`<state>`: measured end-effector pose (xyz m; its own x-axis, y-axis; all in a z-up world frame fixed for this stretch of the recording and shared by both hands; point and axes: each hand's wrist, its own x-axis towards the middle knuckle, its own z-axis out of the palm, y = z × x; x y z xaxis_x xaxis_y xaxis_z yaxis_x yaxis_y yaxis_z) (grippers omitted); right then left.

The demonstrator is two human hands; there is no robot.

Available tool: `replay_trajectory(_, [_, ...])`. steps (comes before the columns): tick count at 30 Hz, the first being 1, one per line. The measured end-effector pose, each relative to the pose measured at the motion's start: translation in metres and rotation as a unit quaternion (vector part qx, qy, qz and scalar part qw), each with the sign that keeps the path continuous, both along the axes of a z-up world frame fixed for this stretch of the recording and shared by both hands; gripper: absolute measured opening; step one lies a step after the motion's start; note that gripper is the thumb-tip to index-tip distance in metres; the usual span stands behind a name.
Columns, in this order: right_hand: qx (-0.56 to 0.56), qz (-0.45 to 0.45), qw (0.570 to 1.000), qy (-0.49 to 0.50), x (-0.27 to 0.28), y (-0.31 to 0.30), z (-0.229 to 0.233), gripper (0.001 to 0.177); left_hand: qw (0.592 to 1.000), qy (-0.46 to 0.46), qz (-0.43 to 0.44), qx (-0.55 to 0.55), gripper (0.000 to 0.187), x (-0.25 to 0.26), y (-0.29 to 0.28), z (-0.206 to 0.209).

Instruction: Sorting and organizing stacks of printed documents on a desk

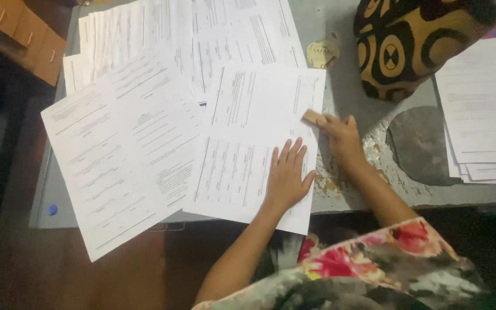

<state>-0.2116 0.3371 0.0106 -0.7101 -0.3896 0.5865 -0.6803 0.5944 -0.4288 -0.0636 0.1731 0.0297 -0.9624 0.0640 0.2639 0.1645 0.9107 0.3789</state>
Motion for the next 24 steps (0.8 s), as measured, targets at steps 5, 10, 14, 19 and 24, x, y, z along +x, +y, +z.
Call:
replay_trajectory(5, [0.143, -0.073, 0.985, -0.058, 0.077, 0.045, -0.026, 0.027, 1.000, 0.021, 0.019, 0.005, 0.059, 0.000, 0.005, 0.005])
replay_trajectory(10, [0.224, -0.183, 0.957, -0.027, 0.100, 0.037, 0.047, 0.037, 0.997, -0.013, 0.074, 0.014, 0.055, -0.019, 0.023, 0.003])
replay_trajectory(14, [0.247, -0.156, 0.956, -0.025, 0.079, 0.003, 0.070, 0.053, 0.996, -0.031, 0.085, 0.020, 0.056, -0.048, 0.035, -0.011])
replay_trajectory(19, [0.267, -0.140, 0.952, -0.053, 0.046, -0.041, 0.063, 0.048, 0.993, -0.049, 0.087, -0.058, 0.064, -0.044, 0.031, 0.001])
replay_trajectory(24, [0.236, -0.153, 0.957, -0.067, -0.027, -0.063, 0.041, 0.044, 0.993, -0.088, 0.066, 0.050, 0.064, -0.046, 0.030, 0.007])
